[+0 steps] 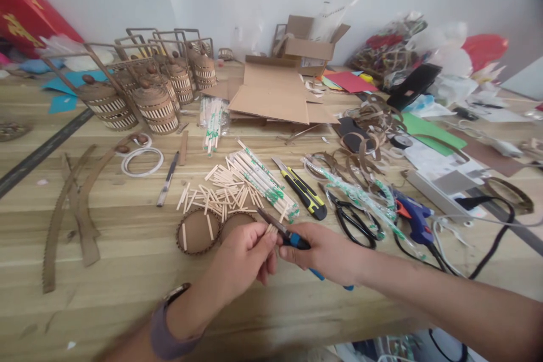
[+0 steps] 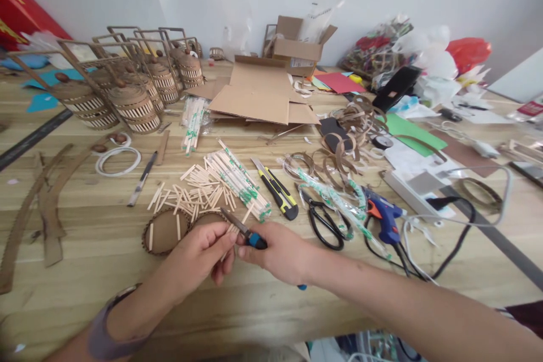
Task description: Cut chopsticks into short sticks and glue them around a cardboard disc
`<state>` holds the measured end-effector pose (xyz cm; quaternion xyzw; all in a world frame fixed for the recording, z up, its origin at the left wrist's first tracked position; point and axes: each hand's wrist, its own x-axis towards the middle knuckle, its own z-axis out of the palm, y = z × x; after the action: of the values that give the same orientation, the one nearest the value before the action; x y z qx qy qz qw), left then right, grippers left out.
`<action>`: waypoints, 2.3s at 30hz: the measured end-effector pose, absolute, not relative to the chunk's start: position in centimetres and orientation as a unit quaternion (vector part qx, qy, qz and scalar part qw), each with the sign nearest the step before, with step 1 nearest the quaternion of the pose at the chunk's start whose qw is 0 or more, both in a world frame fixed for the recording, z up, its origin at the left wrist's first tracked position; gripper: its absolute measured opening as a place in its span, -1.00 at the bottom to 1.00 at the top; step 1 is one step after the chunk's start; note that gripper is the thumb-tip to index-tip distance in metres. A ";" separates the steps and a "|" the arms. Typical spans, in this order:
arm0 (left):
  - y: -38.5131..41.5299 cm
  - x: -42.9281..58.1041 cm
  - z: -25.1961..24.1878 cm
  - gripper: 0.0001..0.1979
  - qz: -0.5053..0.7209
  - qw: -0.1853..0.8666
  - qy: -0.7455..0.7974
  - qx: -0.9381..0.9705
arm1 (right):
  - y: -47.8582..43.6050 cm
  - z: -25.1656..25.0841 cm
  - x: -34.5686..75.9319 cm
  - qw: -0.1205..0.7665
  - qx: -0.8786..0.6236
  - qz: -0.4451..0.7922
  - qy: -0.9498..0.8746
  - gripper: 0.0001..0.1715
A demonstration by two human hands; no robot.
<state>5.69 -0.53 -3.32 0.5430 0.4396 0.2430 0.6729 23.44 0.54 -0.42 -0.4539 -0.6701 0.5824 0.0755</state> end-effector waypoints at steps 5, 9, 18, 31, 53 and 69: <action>-0.1 5.6 -3.3 -0.59 0.253 0.689 0.442 0.516 | 0.8 -0.3 23.5 0.088 -0.458 0.599 -0.651 -0.76; 0.1 5.5 -3.3 -0.58 0.250 0.699 0.441 0.504 | 0.7 0.2 23.5 0.072 -0.489 0.605 -0.625 -0.69; -0.1 5.5 -3.2 -0.58 0.240 0.671 0.441 0.546 | 0.5 0.2 23.2 0.047 -0.506 0.599 -0.619 -0.76; 0.2 4.7 -2.7 -0.63 0.264 0.595 0.481 0.588 | 0.8 0.4 24.7 0.060 -0.508 0.559 -0.653 -0.73; -0.2 6.2 -1.8 -0.71 -0.039 0.113 0.617 0.778 | 1.6 -1.9 20.0 0.039 -0.572 0.067 -0.816 -0.93; 3.9 2.6 -0.7 -0.75 0.101 0.060 0.630 0.767 | 3.3 -1.6 20.9 0.190 -0.601 0.280 -0.724 -0.91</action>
<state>2.58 3.88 -0.67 0.7672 0.6305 0.1011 0.0602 20.95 3.33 -1.57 -0.6009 -0.7241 0.2799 0.1904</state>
